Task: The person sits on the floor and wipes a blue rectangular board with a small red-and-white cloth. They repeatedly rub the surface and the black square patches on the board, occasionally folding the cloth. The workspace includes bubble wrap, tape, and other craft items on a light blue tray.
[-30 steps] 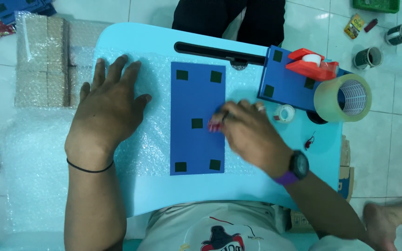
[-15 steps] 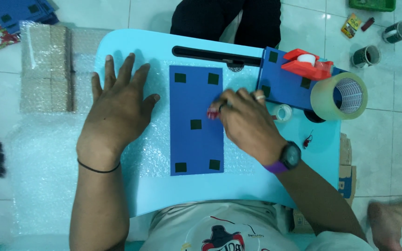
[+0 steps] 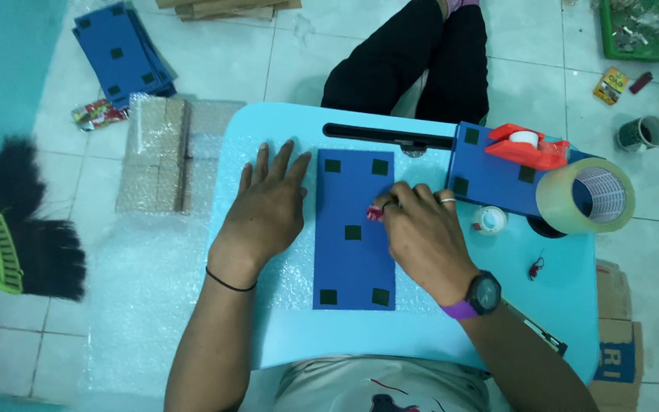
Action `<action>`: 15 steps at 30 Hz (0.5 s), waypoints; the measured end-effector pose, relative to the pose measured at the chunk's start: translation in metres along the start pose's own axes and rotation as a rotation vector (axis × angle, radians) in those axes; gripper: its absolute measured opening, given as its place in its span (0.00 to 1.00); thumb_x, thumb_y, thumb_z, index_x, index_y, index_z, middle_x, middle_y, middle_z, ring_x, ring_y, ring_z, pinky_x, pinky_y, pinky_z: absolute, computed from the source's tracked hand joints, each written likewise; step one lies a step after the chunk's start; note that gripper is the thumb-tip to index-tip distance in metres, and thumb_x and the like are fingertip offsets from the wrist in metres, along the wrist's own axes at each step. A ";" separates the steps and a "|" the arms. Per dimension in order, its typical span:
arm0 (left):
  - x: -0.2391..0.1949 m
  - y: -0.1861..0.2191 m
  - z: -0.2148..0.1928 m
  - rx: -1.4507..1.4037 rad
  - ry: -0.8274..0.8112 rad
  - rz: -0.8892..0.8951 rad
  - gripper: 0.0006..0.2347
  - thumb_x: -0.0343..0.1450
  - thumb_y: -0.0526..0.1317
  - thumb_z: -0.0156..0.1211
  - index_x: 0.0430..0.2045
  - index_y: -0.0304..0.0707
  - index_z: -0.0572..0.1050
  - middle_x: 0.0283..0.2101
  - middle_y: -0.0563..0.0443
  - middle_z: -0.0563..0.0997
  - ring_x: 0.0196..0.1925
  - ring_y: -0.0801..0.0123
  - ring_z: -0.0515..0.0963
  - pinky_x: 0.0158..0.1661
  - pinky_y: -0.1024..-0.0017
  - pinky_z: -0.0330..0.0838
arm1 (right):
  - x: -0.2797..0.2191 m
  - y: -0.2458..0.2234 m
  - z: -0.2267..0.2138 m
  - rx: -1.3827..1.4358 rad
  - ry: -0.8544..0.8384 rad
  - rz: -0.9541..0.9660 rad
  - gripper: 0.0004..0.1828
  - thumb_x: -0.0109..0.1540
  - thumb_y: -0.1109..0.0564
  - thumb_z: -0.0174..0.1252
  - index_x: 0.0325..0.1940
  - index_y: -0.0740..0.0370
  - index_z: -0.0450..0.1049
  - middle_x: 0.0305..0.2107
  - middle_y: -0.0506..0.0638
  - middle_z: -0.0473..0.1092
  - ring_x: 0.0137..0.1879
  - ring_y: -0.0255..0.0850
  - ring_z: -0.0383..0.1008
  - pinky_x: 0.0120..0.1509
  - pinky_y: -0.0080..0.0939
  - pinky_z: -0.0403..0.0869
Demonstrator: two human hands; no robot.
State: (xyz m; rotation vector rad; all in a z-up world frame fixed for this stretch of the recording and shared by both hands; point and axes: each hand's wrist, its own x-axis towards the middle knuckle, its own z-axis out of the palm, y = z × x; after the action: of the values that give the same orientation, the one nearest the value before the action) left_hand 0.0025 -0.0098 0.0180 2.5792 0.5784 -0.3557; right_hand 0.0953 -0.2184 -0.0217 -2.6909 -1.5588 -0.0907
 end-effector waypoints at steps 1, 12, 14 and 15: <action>0.001 0.001 -0.001 0.009 0.003 0.003 0.23 0.76 0.36 0.42 0.71 0.47 0.62 0.75 0.40 0.58 0.78 0.38 0.49 0.71 0.40 0.45 | 0.000 -0.001 0.002 0.003 0.008 0.005 0.10 0.68 0.59 0.51 0.45 0.57 0.79 0.40 0.48 0.66 0.41 0.44 0.68 0.46 0.48 0.61; -0.005 0.010 -0.011 -0.003 -0.027 -0.022 0.24 0.76 0.34 0.41 0.71 0.45 0.61 0.76 0.39 0.57 0.79 0.38 0.48 0.72 0.39 0.41 | -0.009 -0.005 -0.010 0.091 -0.101 -0.013 0.11 0.69 0.59 0.51 0.37 0.61 0.78 0.37 0.53 0.67 0.38 0.46 0.65 0.45 0.48 0.59; -0.004 0.010 -0.010 0.007 -0.037 -0.026 0.24 0.77 0.34 0.40 0.71 0.46 0.60 0.76 0.40 0.57 0.79 0.39 0.48 0.72 0.39 0.41 | 0.000 -0.001 -0.004 0.069 -0.059 -0.026 0.11 0.69 0.59 0.50 0.39 0.62 0.78 0.38 0.53 0.67 0.38 0.46 0.66 0.44 0.47 0.59; -0.003 0.010 -0.010 0.013 -0.051 -0.034 0.23 0.77 0.35 0.40 0.72 0.48 0.60 0.76 0.41 0.56 0.79 0.41 0.47 0.72 0.40 0.41 | 0.004 0.001 -0.001 0.047 -0.022 -0.042 0.11 0.69 0.60 0.49 0.41 0.62 0.78 0.38 0.53 0.67 0.38 0.47 0.67 0.43 0.47 0.60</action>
State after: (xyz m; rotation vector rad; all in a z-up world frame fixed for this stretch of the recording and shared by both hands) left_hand 0.0061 -0.0142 0.0316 2.5675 0.6041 -0.4366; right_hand 0.0979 -0.2152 -0.0201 -2.6331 -1.6022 -0.0255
